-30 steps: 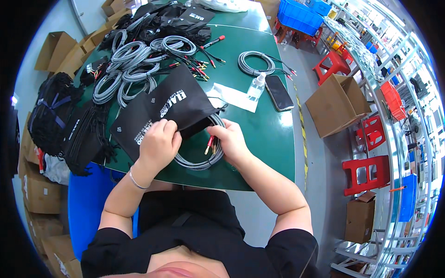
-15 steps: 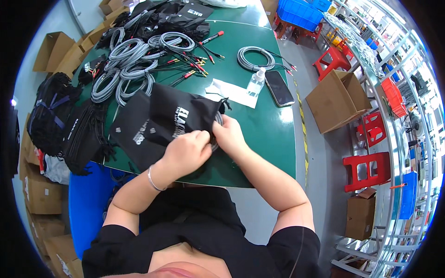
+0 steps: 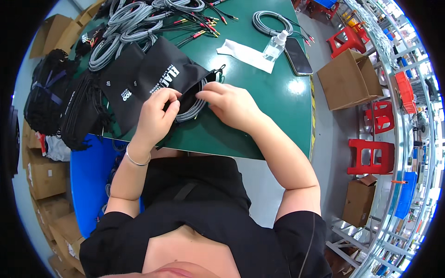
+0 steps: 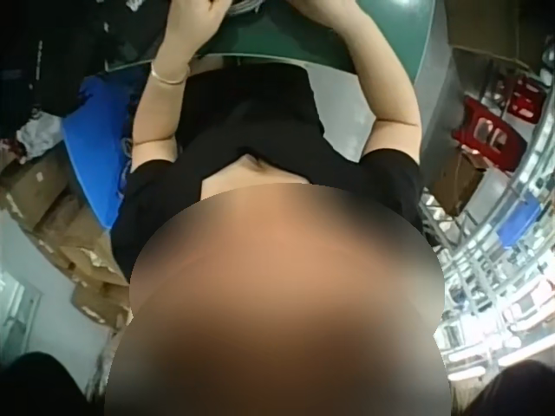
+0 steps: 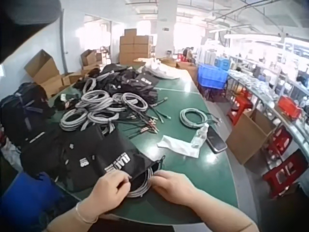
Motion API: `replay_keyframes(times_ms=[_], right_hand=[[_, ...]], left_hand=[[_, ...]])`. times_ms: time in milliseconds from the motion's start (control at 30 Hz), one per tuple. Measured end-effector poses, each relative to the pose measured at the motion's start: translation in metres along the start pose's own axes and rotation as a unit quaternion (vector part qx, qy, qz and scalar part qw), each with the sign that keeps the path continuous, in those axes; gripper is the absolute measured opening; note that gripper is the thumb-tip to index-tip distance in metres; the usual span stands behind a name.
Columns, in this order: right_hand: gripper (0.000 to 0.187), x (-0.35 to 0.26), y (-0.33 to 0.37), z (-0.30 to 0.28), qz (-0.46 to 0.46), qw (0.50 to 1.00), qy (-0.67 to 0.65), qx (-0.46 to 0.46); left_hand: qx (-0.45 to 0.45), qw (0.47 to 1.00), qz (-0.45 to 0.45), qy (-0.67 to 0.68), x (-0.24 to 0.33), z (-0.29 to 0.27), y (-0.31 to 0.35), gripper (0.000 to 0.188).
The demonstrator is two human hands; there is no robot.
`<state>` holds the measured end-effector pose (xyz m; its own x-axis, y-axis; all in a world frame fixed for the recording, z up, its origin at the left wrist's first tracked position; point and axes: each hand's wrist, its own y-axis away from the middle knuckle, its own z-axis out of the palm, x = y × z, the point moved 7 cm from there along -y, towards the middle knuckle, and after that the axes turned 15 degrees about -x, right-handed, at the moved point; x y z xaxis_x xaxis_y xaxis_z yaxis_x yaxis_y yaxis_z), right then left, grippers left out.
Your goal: The recorder is inspecting coiled cables and placing them into black pouches at a factory workbench.
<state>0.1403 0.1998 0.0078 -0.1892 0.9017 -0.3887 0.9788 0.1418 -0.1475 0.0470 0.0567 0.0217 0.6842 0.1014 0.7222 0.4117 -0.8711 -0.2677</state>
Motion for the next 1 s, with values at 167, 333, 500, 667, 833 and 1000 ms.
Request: replay_keyframes(times_ms=[167, 333, 500, 667, 833, 1000], right_hand=[[0.029, -0.022, -0.009, -0.004, -0.073, 0.976, 0.205, -0.016], [0.02, -0.024, -0.021, 0.014, -0.165, 0.949, 0.264, -0.058], [0.016, -0.035, -0.016, 0.017, -0.217, 0.941, 0.259, -0.004], [0.019, -0.031, -0.014, 0.015, -0.205, 0.95, 0.231, 0.043], [0.022, -0.03, -0.006, 0.003, -0.159, 0.962, 0.206, 0.078], [0.024, -0.023, -0.011, 0.004, -0.139, 0.963, 0.225, 0.053]], left_hand=[[-0.008, 1.0, 0.013, 0.016, 0.0, 0.0, 0.005, 0.006], [-0.015, 0.999, 0.044, 0.004, 0.004, 0.003, 0.009, 0.006], [-0.007, 0.992, 0.049, -0.117, 0.02, 0.0, 0.021, 0.009], [0.035, 0.981, 0.084, -0.172, 0.038, 0.015, 0.011, 0.018], [0.056, 0.955, -0.023, -0.29, 0.036, -0.012, 0.026, 0.022], [0.057, 0.974, -0.007, -0.218, 0.026, -0.004, 0.026, 0.021]])
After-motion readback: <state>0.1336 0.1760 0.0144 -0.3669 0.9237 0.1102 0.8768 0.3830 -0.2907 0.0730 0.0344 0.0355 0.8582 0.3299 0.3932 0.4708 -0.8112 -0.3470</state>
